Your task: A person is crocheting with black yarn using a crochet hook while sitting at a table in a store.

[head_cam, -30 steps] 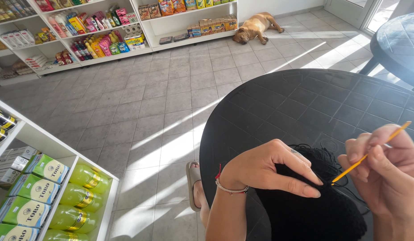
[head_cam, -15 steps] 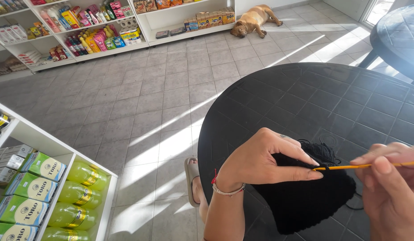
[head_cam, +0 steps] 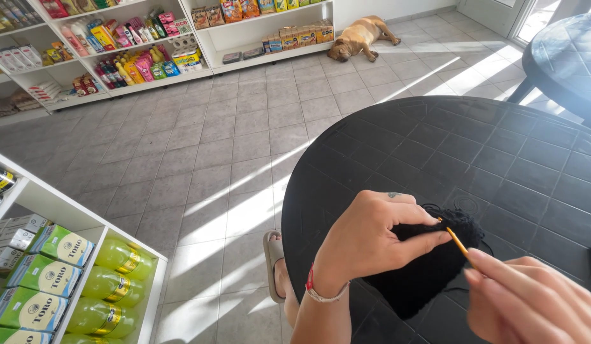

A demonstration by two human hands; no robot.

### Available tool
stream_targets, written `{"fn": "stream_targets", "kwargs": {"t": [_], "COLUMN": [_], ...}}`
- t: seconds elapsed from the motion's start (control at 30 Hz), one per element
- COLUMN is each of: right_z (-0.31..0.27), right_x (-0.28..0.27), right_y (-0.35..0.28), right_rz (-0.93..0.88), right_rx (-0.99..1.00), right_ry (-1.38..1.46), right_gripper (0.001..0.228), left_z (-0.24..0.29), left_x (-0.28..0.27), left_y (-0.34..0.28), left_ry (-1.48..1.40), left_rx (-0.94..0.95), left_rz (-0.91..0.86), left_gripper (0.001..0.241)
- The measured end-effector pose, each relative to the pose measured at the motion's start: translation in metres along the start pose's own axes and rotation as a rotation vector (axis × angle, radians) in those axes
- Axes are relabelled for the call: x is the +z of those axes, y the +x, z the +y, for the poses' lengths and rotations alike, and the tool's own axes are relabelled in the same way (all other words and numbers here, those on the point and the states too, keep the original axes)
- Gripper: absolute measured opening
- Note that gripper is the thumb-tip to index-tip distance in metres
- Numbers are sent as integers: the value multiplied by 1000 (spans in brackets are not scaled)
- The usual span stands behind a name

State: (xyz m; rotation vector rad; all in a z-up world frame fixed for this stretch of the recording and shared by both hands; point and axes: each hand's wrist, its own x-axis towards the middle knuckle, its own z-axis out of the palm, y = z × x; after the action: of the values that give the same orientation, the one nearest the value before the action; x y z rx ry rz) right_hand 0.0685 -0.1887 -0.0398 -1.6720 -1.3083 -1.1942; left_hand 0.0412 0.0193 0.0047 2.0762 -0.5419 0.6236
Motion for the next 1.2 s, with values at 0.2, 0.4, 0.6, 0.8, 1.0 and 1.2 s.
{"fn": "stream_targets", "kwargs": {"t": [0.2, 0.4, 0.6, 0.8, 1.0, 1.2], "right_z": [-9, 39, 57, 56, 50, 40], "right_x": [-2, 25, 12, 4, 6, 13], "right_y": [23, -66, -85, -49, -33, -40], "right_rz": [-58, 412, 342, 262, 294, 301], "right_rx": [200, 588, 545, 740, 707, 302], "right_ry": [-26, 489, 545, 704, 1000, 251], "right_gripper": [17, 22, 16, 25, 16, 14], "left_z": [9, 11, 7, 9, 8, 0], "left_x": [3, 3, -2, -4, 3, 9], "left_y": [0, -2, -2, -2, -3, -2], "left_ry": [-143, -384, -413, -371, -193, -102], "left_rx": [8, 35, 10, 63, 127, 114], "left_rz": [97, 108, 66, 45, 86, 169], "left_gripper": [12, 10, 10, 10, 14, 13]}}
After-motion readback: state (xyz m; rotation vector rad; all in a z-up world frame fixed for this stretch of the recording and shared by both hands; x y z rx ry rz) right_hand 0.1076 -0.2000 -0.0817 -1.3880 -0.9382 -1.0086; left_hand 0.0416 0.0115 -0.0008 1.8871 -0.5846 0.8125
